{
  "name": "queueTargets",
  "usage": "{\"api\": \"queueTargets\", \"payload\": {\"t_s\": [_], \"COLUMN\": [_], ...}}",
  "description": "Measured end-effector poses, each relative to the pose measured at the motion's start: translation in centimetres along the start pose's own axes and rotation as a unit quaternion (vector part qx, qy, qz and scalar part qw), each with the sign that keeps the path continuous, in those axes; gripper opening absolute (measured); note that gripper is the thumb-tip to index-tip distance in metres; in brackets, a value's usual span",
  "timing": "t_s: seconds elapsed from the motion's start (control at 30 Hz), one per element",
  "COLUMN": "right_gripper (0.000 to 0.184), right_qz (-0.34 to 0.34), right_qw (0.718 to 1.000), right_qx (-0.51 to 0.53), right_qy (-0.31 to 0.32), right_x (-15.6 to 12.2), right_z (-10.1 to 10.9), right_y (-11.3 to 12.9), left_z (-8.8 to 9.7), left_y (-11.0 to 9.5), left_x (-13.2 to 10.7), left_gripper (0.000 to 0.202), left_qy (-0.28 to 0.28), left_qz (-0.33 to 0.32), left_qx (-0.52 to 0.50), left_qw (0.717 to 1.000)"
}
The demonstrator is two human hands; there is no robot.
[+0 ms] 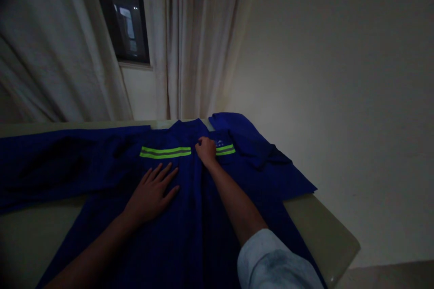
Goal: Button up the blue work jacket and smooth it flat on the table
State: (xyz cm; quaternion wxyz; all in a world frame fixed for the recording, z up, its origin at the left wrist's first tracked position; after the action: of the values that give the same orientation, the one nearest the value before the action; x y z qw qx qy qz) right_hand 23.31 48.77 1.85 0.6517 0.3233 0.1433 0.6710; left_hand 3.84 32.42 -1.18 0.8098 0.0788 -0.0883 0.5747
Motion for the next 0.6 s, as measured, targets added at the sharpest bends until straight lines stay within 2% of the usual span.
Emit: {"api": "queueTargets", "payload": {"t_s": [0.17, 0.3, 0.6], "right_gripper": [0.026, 0.026, 0.029], "right_qz": [0.043, 0.062, 0.139], "right_qw": [0.997, 0.992, 0.968], "right_qx": [-0.053, -0.099, -0.184], "right_qy": [0.028, 0.046, 0.094], "right_x": [0.6, 0.5, -0.1], "right_z": [-1.9, -3.2, -3.9], "right_y": [2.0, 2.6, 2.7], "left_z": [-0.2, -0.3, -0.1], "left_y": [0.0, 0.0, -0.1], "left_x": [-0.2, -0.3, -0.3], "left_gripper": [0.064, 0.062, 0.061], "left_qy": [-0.008, -0.021, -0.014], "left_qz": [-0.001, 0.002, 0.009], "left_qx": [-0.007, -0.011, -0.015], "left_qw": [1.0, 1.0, 1.0]}}
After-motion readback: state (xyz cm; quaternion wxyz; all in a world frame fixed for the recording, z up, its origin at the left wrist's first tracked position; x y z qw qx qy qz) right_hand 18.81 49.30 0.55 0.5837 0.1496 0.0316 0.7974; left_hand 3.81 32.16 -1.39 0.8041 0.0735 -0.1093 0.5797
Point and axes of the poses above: each hand's wrist, its own x-axis towards the middle knuckle, its own z-axis out of the back of the hand, y = z × x, the point moved 4 cm from there along x, towards the middle knuckle, and after that the axes turned 13 degrees about x, right-handed, at the moved point
